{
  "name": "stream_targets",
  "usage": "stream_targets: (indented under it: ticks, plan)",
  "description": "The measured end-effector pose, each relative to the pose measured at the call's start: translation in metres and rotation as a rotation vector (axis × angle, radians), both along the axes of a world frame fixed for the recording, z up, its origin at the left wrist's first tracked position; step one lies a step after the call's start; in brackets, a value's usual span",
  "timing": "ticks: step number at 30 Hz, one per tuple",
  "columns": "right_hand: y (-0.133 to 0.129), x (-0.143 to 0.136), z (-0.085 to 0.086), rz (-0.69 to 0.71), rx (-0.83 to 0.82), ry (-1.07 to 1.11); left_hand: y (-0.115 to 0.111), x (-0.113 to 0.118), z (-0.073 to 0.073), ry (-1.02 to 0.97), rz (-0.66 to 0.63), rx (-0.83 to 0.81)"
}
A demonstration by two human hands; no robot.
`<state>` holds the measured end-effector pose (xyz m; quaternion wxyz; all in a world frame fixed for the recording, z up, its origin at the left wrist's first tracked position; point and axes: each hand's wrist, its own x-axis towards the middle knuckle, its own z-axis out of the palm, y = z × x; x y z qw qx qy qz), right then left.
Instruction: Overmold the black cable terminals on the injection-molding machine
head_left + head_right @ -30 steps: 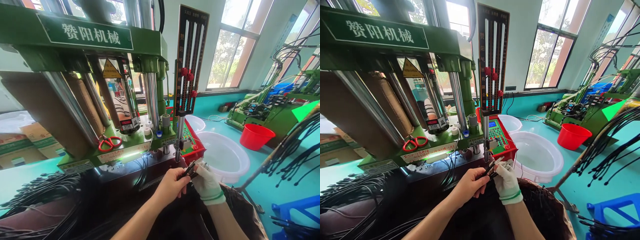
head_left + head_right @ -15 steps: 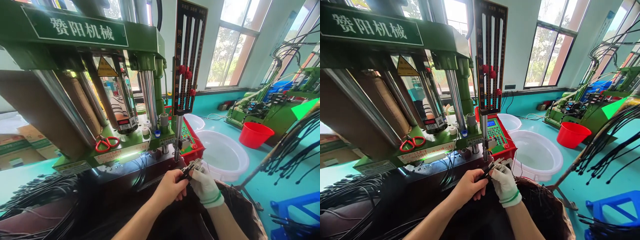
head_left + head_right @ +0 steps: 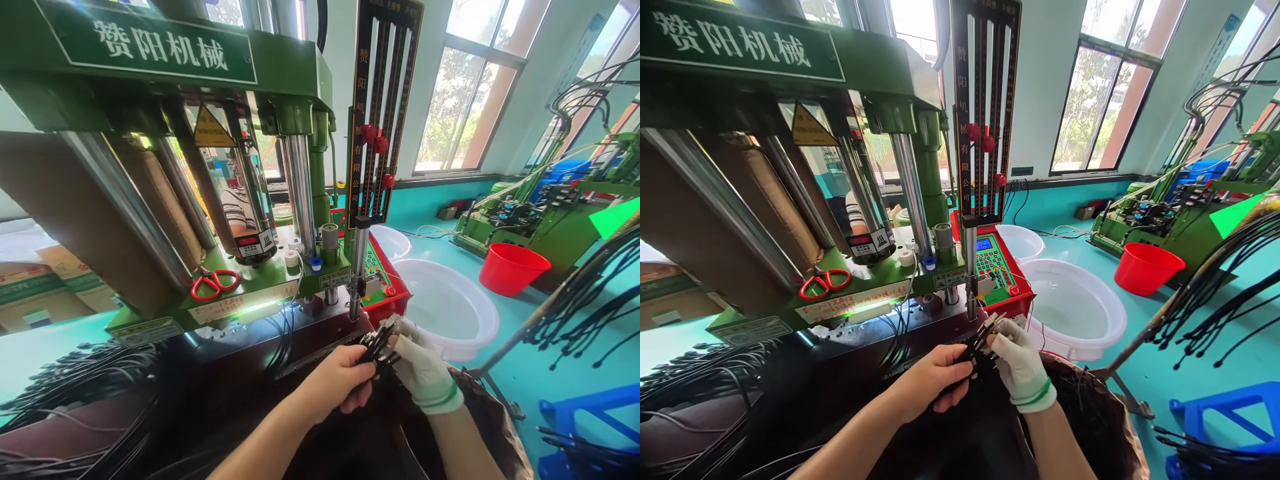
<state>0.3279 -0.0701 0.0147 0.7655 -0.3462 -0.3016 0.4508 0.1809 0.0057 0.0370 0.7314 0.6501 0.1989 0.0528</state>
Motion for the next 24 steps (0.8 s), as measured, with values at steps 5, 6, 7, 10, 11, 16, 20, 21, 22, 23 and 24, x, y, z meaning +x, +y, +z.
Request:
stream_targets:
  ticks: [5, 6, 7, 10, 11, 16, 20, 21, 22, 23, 24]
  plan:
    - [-0.002, 0.013, 0.028, 0.129, 0.019, -0.353, -0.017, -0.003, -0.019, -0.001, 0.041, -0.180]
    - [-0.001, 0.012, 0.033, 0.165, -0.019, -0.486, -0.019, -0.003, -0.022, -0.021, 0.064, -0.191]
    - [0.000, 0.011, 0.037, 0.190, -0.061, -0.623, -0.021, -0.003, -0.025, -0.045, 0.097, -0.196]
    - [0.000, 0.001, 0.046, 0.204, -0.148, -0.936, -0.023, -0.004, -0.029, -0.090, 0.150, -0.200]
    - [0.000, -0.002, 0.048, 0.212, -0.161, -0.994, -0.023, -0.004, -0.030, -0.085, 0.127, -0.208]
    - [0.002, -0.010, 0.042, 0.362, -0.176, -1.185, -0.028, -0.004, -0.033, -0.061, 0.050, -0.297]
    - [0.007, -0.016, 0.033, 0.438, -0.179, -1.380, -0.034, 0.000, -0.043, -0.188, 0.157, -0.360]
    - [0.008, -0.017, 0.032, 0.458, -0.178, -1.431, -0.035, 0.000, -0.047, -0.201, 0.168, -0.366]
    - [0.008, -0.019, 0.031, 0.484, -0.176, -1.477, -0.037, 0.000, -0.052, -0.207, 0.187, -0.361]
    - [0.008, -0.022, 0.031, 0.512, -0.174, -1.516, -0.038, -0.002, -0.058, -0.210, 0.212, -0.345]
    - [0.009, -0.024, 0.031, 0.547, -0.174, -1.544, -0.039, -0.004, -0.063, -0.213, 0.246, -0.322]
